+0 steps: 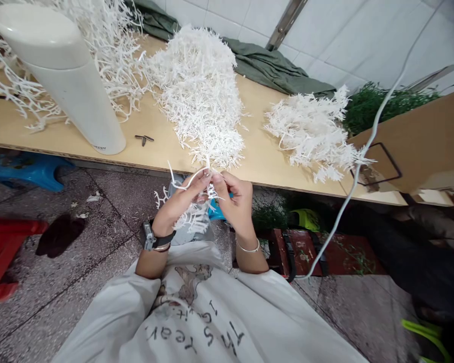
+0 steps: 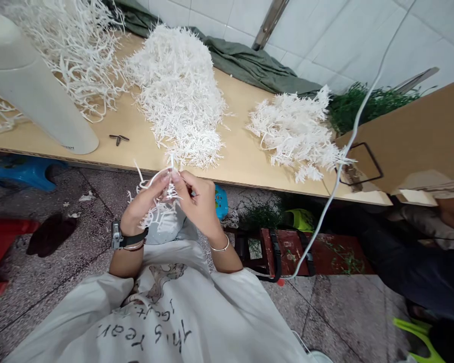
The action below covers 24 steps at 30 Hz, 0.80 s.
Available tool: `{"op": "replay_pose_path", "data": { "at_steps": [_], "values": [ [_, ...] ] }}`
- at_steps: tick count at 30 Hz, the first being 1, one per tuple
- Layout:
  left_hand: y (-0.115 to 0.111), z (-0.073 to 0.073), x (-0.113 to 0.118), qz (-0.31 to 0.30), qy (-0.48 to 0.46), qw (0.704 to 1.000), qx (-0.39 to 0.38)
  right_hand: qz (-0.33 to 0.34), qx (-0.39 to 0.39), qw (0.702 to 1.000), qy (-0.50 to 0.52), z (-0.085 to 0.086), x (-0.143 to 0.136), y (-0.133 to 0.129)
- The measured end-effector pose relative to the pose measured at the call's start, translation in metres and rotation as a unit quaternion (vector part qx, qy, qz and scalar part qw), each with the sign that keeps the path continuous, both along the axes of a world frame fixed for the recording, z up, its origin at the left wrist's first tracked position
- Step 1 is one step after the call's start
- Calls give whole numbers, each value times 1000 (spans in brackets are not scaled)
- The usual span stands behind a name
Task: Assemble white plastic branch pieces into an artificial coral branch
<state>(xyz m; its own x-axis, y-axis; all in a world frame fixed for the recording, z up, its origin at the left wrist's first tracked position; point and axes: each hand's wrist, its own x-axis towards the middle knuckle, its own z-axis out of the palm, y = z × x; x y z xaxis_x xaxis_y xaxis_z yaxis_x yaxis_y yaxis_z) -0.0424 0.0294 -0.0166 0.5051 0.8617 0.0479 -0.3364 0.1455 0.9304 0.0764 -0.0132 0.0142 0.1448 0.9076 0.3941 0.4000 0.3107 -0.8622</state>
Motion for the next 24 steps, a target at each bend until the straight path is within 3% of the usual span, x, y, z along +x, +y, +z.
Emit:
{"op": "replay_pose_path", "data": {
  "at_steps": [2, 5, 7, 12, 16, 19, 24],
  "values": [
    [1, 4, -3, -49, -13, 998, -37, 8, -7, 1000, 5, 2, 2, 1],
    [1, 7, -4, -146, -59, 985, -67, 92, -55, 992, 71, 5, 8, 1],
    [-3, 5, -1, -174, -108, 976, -68, 143, -87, 980, 112, 3, 11, 0],
    [-20, 0, 9, -196, -228, 953, -35, 231, -136, 926, 264, -12, 12, -7],
    [-32, 4, 10, -205, -276, 939, -24, 201, -98, 920, 323, -14, 1, -12],
    [-35, 12, 8, -193, -286, 937, -62, 177, -72, 910, 367, -7, -8, -12],
    [-35, 24, 8, -205, -286, 925, -146, 232, -23, 872, 431, 0, -15, -7]
  ]
}}
